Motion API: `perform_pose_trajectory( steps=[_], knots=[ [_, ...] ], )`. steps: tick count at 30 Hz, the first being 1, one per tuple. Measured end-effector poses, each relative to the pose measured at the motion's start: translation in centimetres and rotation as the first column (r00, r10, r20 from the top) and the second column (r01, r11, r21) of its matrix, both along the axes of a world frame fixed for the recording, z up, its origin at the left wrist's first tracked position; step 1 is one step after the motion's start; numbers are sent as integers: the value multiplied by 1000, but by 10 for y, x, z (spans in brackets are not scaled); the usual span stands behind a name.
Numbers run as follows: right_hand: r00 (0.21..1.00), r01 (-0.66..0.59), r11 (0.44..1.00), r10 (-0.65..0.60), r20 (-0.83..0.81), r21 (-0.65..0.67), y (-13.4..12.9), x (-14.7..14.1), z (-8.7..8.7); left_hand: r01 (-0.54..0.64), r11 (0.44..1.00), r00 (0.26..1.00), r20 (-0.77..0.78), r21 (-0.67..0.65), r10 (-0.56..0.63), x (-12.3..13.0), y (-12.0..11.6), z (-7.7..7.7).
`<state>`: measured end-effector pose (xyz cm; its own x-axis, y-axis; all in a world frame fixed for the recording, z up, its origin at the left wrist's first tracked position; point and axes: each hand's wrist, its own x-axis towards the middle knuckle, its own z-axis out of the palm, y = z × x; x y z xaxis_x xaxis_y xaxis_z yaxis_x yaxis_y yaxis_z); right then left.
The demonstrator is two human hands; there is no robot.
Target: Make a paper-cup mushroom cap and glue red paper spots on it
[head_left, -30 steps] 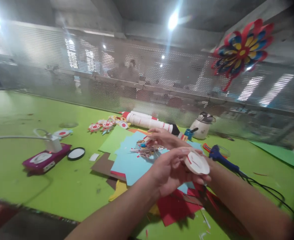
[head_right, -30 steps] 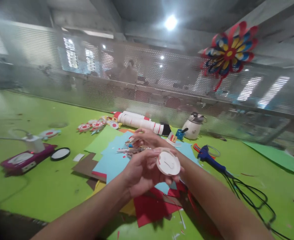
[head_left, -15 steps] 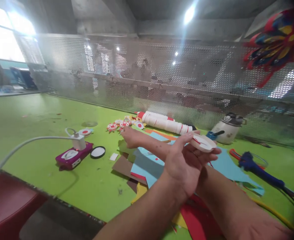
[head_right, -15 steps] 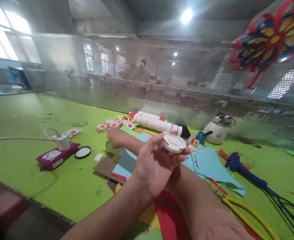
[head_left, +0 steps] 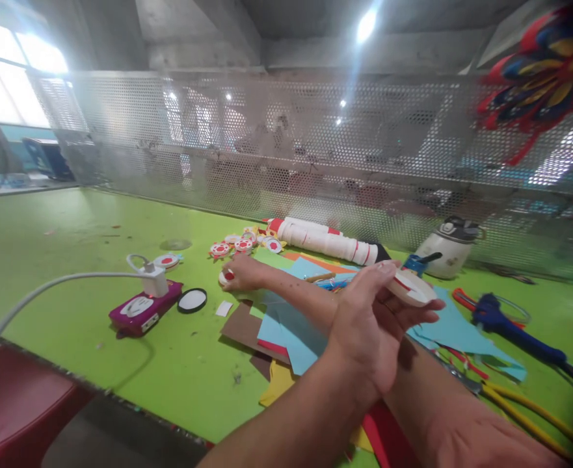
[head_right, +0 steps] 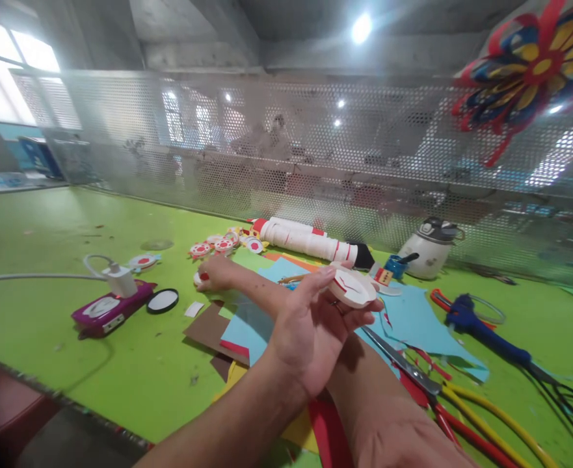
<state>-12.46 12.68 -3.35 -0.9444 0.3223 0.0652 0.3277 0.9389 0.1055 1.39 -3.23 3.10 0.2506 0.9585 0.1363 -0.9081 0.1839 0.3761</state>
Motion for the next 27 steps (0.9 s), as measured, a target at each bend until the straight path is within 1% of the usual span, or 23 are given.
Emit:
perform_pose_trajectory(
  steps=[5,8,12,15,17,20,23,25,27],
  knots=[
    [999,-10,998,7,-44,-62,-4,11,0,41,998,999,-31,50,-40,2,0,-2],
    [997,-9,995,1,-76,-95,-6,11,-1,47,998,997,-63,33,-45,1,1,-3],
    [995,9,993,-20,-101,-116,-9,7,-6,62,998,995,-83,31,-60,0,5,-5],
    [985,5,990,-29,-170,-142,-12,6,-10,87,995,994,-77,44,-83,-1,8,-7],
    [971,-2,986,-38,-235,-168,-14,7,-9,97,994,993,-74,56,-93,-1,9,-8],
    [933,14,976,-91,-349,-216,-13,12,-3,111,991,992,-76,79,-105,0,9,-10],
    [865,63,956,-195,-462,-285,-13,22,4,131,986,988,-91,106,-122,-2,8,-10],
    [815,86,934,-266,-514,-347,-14,36,6,138,983,987,-102,120,-126,-4,8,-9],
    [764,96,903,-337,-551,-419,-17,59,4,126,985,987,-114,116,-113,-7,9,-8]
  ],
)
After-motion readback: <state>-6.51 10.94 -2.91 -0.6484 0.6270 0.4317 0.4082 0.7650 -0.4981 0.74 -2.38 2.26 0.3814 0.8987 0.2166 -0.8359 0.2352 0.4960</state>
